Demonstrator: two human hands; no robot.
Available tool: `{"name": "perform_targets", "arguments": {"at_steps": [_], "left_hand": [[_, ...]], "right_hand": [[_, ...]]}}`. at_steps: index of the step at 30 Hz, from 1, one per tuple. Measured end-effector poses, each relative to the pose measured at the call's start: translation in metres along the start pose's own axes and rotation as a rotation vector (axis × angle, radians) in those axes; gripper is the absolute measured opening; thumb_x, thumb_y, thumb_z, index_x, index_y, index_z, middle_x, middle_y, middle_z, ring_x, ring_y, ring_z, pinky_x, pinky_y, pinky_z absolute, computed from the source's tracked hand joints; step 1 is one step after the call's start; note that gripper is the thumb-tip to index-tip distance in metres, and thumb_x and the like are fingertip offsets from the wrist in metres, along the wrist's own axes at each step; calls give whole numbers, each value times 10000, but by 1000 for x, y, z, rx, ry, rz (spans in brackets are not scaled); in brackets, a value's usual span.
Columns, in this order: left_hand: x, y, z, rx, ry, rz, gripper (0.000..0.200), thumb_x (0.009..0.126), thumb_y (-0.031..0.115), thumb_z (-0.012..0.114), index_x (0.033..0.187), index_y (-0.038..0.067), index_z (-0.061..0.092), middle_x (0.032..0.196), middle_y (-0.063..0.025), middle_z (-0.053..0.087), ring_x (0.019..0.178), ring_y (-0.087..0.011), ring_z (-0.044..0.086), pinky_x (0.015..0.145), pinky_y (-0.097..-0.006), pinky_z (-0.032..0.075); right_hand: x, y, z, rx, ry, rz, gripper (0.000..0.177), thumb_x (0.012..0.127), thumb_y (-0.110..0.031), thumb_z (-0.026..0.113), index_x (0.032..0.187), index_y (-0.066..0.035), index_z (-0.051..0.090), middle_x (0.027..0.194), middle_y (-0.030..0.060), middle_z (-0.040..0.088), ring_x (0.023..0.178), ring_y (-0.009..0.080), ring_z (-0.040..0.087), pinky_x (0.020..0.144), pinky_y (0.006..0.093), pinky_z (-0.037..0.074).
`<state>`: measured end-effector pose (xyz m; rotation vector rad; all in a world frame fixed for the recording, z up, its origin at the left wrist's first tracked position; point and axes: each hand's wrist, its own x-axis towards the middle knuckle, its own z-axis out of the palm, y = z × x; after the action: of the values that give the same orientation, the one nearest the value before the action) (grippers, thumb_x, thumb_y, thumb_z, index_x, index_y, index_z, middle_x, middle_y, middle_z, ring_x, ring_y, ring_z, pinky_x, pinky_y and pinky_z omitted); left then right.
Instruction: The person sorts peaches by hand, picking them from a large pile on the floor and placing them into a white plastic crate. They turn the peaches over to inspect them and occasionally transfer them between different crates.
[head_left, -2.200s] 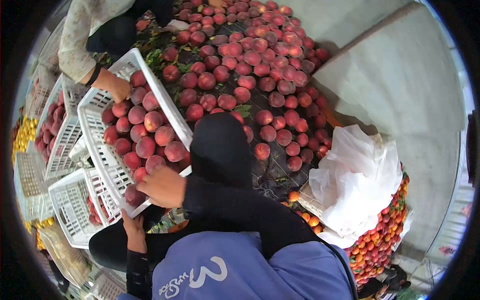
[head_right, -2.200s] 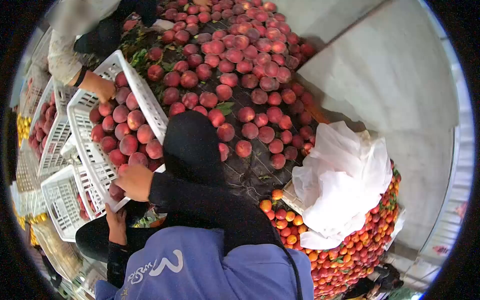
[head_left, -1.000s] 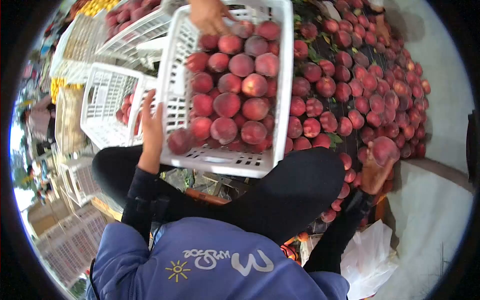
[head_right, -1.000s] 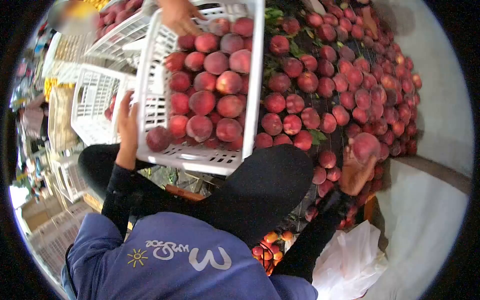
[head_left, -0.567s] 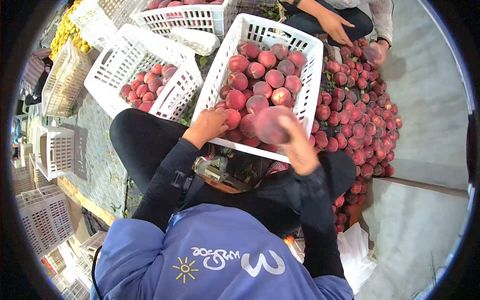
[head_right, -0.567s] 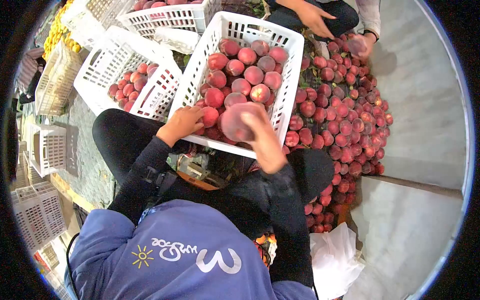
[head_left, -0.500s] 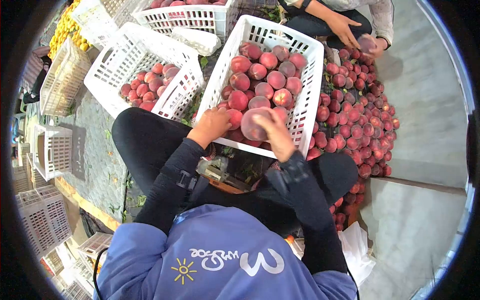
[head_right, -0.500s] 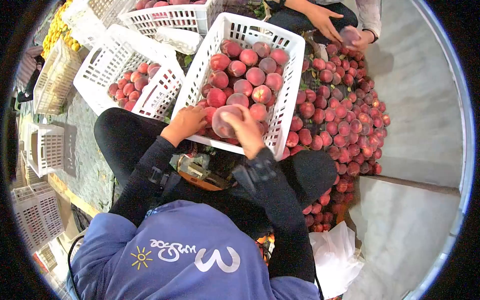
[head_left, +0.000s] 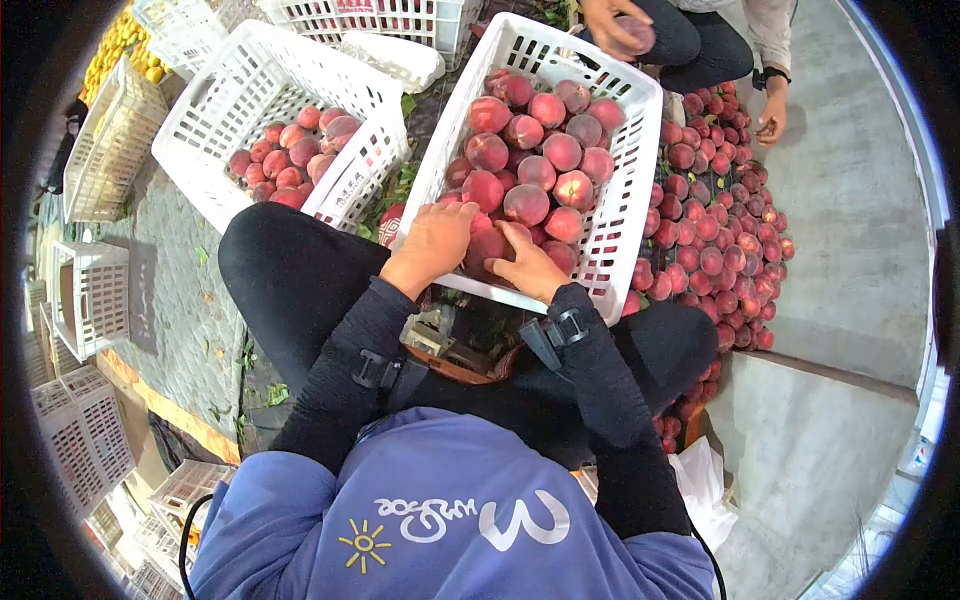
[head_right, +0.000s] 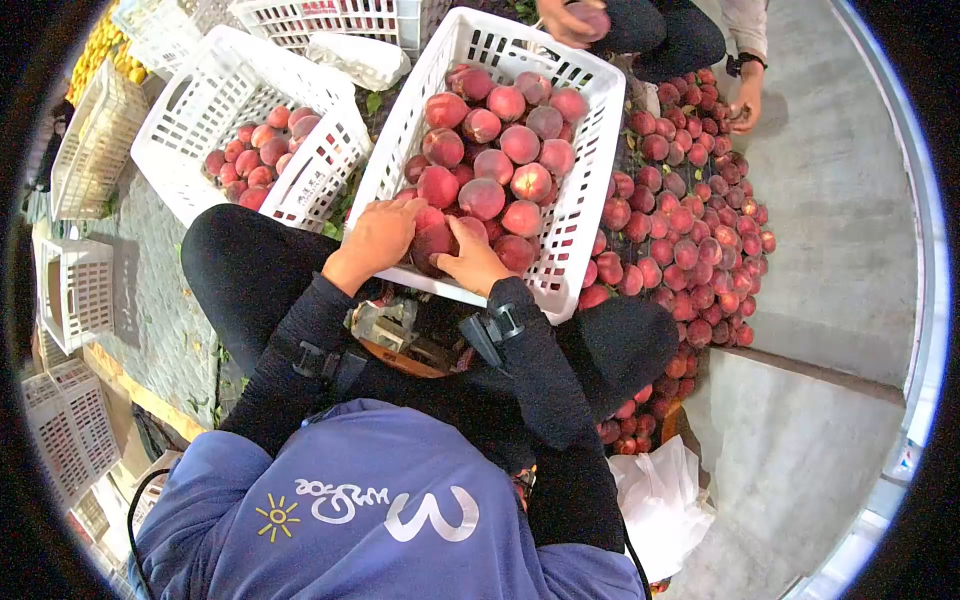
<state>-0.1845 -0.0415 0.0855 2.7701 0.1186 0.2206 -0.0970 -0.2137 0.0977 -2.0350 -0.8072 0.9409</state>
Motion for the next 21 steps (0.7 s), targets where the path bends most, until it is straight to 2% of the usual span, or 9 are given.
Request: {"name": "perform_targets", "arguments": {"at_steps": [3,9,12,14,16,17,18,20,21], "left_hand": [[16,14,-1,-290,-148,7,387,817,109,534,1201,64,562,1048,-155,647,1011,-323,601,911,-437,442],[6,21,14,8,-43,205,334,792,166,546,1096,47,618,1130,-80,591,1047,-256,592,911,-412,435],[6,32,-2,-113,-65,-32,157,733,177,590,805,63,671,765,-129,651,759,-286,645,676,-436,519],[-1,22,16,-6,-19,103,104,696,172,600,686,82,651,712,-126,628,675,-284,618,587,-444,480],[2,13,47,20,151,88,143,677,202,622,765,96,660,750,-108,659,725,-286,641,663,-453,474],[7,17,41,-242,19,-68,228,692,216,616,885,95,629,748,-108,646,752,-289,635,724,-437,445],[9,17,39,-140,-19,-40,263,700,238,609,929,109,609,735,-91,635,745,-293,630,740,-417,413],[6,14,80,-69,296,102,173,695,255,598,812,136,644,731,-63,641,723,-279,634,745,-421,391],[8,6,88,-35,412,198,150,694,260,595,769,144,653,721,-54,641,709,-267,635,746,-434,388]], "right_hand": [[9,4,-1,-10,-4,-16,685,786,-234,689,1331,53,390,1267,270,516,1224,375,471,1046,408,352],[5,-7,20,-238,307,-154,536,674,-246,751,1098,5,539,1092,246,588,1087,420,526,945,480,413],[1,-35,5,-203,212,-288,504,667,-212,749,1115,-57,577,1112,184,619,1068,372,563,966,465,413],[-1,-38,0,-275,161,-422,541,673,-227,749,1160,-67,575,1156,169,619,1109,345,564,1020,448,384],[8,-10,-1,-271,78,-389,617,731,-347,733,1220,-27,537,1258,226,543,1238,416,447,1072,467,322],[22,19,1,-248,70,-397,594,773,-277,709,1261,-8,501,1284,221,522,1216,387,476,1028,423,376],[30,45,6,-262,131,-364,571,797,-278,688,1258,0,498,1250,223,537,1198,387,487,1007,423,386],[59,77,18,-218,179,-573,586,769,-252,704,1248,17,501,1217,239,546,1170,398,495,993,437,391],[41,57,19,-309,171,-380,635,764,-274,694,1306,-30,470,1313,235,478,1234,407,429,1039,438,348]]}}
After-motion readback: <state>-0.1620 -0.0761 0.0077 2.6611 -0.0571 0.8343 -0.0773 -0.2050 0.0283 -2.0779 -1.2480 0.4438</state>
